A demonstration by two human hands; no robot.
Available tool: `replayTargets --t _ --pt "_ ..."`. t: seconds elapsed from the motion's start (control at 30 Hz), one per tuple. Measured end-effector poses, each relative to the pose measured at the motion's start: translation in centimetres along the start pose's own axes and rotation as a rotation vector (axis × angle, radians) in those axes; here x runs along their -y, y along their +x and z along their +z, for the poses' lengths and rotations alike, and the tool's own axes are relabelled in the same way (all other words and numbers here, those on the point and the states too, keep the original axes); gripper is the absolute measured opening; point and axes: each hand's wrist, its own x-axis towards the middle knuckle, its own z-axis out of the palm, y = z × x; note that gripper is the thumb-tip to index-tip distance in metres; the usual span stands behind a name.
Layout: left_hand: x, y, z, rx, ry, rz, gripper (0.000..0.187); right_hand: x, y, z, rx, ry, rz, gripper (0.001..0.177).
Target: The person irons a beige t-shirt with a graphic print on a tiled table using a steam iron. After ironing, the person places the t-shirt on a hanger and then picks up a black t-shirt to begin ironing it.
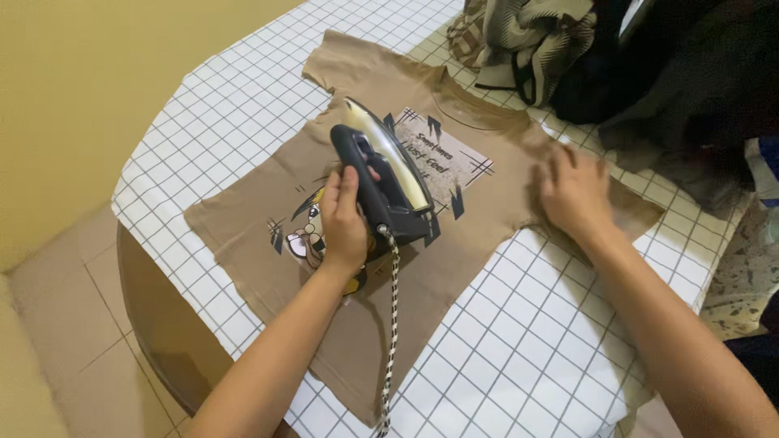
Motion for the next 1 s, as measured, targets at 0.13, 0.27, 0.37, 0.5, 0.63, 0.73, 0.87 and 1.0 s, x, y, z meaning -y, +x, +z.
replayTargets --t 0.13,0.27,0.37,0.5,0.63,0.73,0.87,1.0 --pt "-0.8 -0.4 0.1 0.022 0.108 0.032 0.032 -4.7 -0.9 0.8 0.018 -0.008 0.242 0.048" --pt "-0.8 -0.4 0.3 0.051 0.151 0.042 0.034 -6.2 -1.2 1.0 -0.066 -0.066 0.279 0.051" --pt "-0.9 -0.9 0.4 0.055 0.155 0.007 0.036 -6.8 -1.4 0.9 -0.091 -0.102 0.250 0.060" --pt "-1.2 -1.3 0.4 0.095 0.170 0.030 0.038 -8.4 -1.6 0.4 -0.051 0.012 0.260 0.054" --pt "-1.5 -1.4 0.4 0.093 0.211 0.023 0.038 -9.6 -2.2 -0.5 -0.021 0.003 0.252 0.052" --pt "-1.6 -1.4 0.3 0.097 0.229 0.027 0.038 -10.1 -3.0 -1.3 -0.053 -0.017 0.204 0.051" --pt "-1.6 -1.5 0.3 0.099 0.199 0.030 0.038 -10.0 -3.6 -2.7 -0.045 0.055 0.228 0.045" --pt "-1.7 -1.7 0.5 0.091 0.166 -0.014 0.037 -10.4 -3.6 -4.3 0.094 0.058 0.333 0.064"
